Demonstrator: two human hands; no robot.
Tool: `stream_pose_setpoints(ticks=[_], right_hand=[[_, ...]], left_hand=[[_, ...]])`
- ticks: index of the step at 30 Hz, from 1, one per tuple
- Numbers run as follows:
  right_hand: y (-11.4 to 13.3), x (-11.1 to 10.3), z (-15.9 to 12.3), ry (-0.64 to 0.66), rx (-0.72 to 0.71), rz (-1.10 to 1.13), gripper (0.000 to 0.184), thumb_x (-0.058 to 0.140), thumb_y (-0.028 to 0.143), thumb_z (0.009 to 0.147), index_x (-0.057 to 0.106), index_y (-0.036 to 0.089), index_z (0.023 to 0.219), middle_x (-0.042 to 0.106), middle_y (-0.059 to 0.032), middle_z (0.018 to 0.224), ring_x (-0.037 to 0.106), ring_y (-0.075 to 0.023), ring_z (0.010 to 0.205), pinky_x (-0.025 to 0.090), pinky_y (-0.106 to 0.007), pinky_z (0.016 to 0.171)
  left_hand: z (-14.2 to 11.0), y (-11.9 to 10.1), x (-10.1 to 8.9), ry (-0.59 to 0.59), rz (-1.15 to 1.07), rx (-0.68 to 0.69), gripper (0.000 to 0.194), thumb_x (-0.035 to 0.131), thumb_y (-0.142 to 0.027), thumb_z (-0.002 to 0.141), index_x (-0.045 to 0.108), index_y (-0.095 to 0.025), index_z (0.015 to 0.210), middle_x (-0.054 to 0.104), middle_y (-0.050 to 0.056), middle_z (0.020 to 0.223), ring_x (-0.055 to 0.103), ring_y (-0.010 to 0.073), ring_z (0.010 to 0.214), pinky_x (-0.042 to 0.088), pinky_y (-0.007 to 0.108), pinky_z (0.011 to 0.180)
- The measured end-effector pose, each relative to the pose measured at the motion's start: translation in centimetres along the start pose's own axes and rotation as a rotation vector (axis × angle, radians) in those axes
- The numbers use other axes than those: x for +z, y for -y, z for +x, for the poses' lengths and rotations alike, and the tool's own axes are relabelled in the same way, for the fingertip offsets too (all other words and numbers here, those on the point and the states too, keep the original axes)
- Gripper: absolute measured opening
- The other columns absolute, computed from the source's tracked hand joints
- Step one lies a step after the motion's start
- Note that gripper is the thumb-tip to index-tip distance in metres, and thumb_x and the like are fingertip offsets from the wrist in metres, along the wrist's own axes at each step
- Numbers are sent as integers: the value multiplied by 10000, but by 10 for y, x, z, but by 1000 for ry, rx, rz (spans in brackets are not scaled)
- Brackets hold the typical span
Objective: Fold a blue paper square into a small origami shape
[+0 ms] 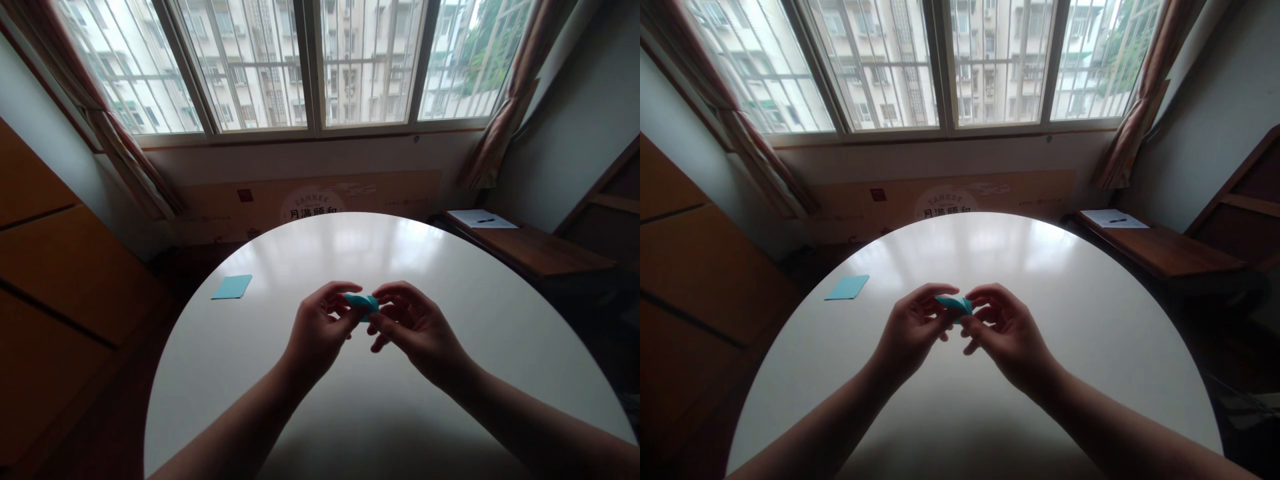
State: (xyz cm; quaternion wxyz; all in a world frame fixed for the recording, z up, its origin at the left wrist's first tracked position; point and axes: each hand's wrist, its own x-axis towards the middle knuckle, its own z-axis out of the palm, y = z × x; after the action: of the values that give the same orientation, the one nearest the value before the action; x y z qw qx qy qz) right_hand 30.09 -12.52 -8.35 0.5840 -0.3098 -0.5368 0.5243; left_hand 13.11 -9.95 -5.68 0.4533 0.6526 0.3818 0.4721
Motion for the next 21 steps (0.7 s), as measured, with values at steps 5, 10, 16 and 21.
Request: stream_pose_setpoints(ticks=[5,10,16,21], right_hand=[[1,-1,1,-49,34,-7,257,790,303,826,624,223,1004,684,-13,839,694,-175,730,648,-307,574],[2,-1,2,-86,79,11,308,825,333,782,617,217,977,681,-11,828,696,-183,718,643,-312,563],[4,1,1,-19,88,-6,278,809,315,806,617,208,976,689,-16,803,699,-190,753,646,-321,597],[3,-1,1,-31,79,29,215,718,393,888,640,205,956,671,-24,839,680,-181,745,638,-314,554]], left_hand=[[0,1,-1,77,-95,-8,316,766,-300,804,670,-151,1065,729,59,804,664,167,665,546,229,507],[0,5,-1,76,-141,-42,314,775,-296,805,662,-155,1062,748,67,846,669,162,656,543,220,495],[2,1,-1,50,-171,-108,334,799,-335,780,664,-139,1013,739,65,822,656,156,648,524,206,470],[2,-3,-2,59,-188,-139,276,776,-279,785,669,-132,992,731,55,779,644,142,629,499,188,467]])
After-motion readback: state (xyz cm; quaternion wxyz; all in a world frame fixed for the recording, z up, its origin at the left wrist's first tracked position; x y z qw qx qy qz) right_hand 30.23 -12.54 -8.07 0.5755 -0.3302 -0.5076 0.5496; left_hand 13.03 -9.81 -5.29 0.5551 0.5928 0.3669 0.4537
